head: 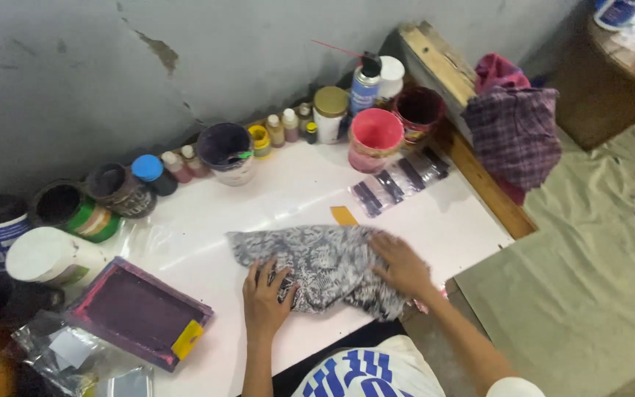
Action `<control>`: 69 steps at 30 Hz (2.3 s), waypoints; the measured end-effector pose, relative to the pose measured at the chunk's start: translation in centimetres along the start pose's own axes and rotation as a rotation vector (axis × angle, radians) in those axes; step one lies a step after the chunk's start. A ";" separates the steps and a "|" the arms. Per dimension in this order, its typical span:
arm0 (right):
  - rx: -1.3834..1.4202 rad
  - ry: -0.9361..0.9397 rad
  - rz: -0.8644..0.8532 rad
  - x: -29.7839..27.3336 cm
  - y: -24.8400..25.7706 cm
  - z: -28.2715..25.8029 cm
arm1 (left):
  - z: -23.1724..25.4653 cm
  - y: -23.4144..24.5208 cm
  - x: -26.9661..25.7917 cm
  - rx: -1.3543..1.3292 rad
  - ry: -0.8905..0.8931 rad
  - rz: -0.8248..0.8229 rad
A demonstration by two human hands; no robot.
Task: The person wipes a white table surface with a patterned cloth, moving various items like paint containers and a tray aside to reach different areas. They clean the table thoroughly, then wipe their hands with the cloth before placing it back on the table.
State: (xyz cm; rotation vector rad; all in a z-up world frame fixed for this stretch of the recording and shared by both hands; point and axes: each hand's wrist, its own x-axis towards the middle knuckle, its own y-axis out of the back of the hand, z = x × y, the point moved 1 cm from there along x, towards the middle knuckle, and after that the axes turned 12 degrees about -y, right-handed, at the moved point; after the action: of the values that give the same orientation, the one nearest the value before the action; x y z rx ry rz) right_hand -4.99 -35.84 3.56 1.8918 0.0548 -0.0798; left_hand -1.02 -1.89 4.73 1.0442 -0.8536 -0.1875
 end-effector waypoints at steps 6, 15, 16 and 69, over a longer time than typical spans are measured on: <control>0.112 -0.049 0.011 2.3 0.6 -3.9 | -0.1 -0.4 -0.5 -0.127 -0.185 0.113; 0.092 0.444 0.239 -3.0 -6.8 -13.3 | -1.2 -1.9 -2.6 -0.071 0.070 0.100; 0.092 0.443 0.241 -2.8 -7.5 -10.6 | -1.4 -2.4 -2.9 -0.071 0.067 0.100; 0.947 -0.082 -0.362 -1.9 -2.9 -19.8 | -1.2 -9.3 -0.3 -1.007 1.232 0.450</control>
State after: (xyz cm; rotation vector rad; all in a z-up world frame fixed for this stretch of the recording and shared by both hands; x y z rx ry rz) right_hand -6.54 -16.13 7.21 2.7988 0.3552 -0.5020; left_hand 1.94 -5.74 -3.26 -0.1065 0.2039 0.3724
